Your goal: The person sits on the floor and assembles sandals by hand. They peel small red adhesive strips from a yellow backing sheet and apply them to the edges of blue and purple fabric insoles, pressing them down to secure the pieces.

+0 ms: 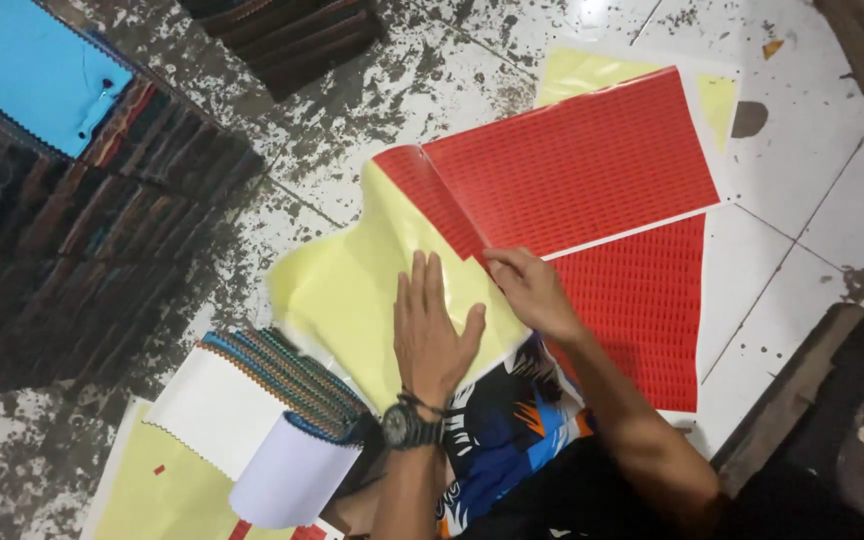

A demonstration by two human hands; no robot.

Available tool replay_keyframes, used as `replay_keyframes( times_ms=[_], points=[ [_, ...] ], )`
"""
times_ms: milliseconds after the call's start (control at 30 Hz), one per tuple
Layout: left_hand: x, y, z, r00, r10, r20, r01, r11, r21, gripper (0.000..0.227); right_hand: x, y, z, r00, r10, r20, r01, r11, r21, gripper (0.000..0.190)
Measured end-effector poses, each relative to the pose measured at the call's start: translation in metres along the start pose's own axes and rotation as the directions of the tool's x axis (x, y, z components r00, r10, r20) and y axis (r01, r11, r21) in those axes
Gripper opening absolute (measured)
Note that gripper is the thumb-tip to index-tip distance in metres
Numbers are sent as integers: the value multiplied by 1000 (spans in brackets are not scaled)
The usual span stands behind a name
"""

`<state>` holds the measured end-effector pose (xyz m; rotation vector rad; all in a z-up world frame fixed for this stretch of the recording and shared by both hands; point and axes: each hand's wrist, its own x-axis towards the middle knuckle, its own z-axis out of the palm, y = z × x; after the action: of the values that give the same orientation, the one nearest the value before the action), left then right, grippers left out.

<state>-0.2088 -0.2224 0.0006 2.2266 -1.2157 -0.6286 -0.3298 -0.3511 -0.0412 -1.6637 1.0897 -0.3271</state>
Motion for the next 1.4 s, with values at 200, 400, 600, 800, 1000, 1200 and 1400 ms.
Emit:
replay_keyframes(
  times_ms=[200, 400, 600, 800, 1000, 1200, 1400],
  points=[
    [-35, -4, 25, 993, -26, -118, 45, 986, 158, 74, -7, 15, 9, 975, -195, -109, 187, 979, -75, 26],
    [-34, 2, 38, 945, 82, -316, -16, 979, 205, 73, -22, 6, 22, 926, -305, -225, 265, 945, -189, 36],
    [-12, -18, 51, 882, 172, -439, -125, 983, 134, 64, -21, 8, 27, 946, -158, -283, 141, 987, -78, 32],
    [-10, -23, 37, 905, 211, -369, -265, 959, -101, 73, -23, 4, 33, 929, -100, -356, 74, 994, -85, 29],
    [-9, -19, 47, 906, 249, -342, -271, 962, -18, 62, -27, -1, 39, 898, -64, -436, 38, 997, -69, 28],
    [-7, -10, 47, 930, 142, -339, -172, 983, -61, 64, -35, -12, 38, 883, -157, -441, 134, 987, -83, 14],
    [-5, -6, 43, 936, -69, -345, -92, 899, -428, 48, -32, 7, 32, 932, -190, -308, 256, 948, 190, 17]
  ],
)
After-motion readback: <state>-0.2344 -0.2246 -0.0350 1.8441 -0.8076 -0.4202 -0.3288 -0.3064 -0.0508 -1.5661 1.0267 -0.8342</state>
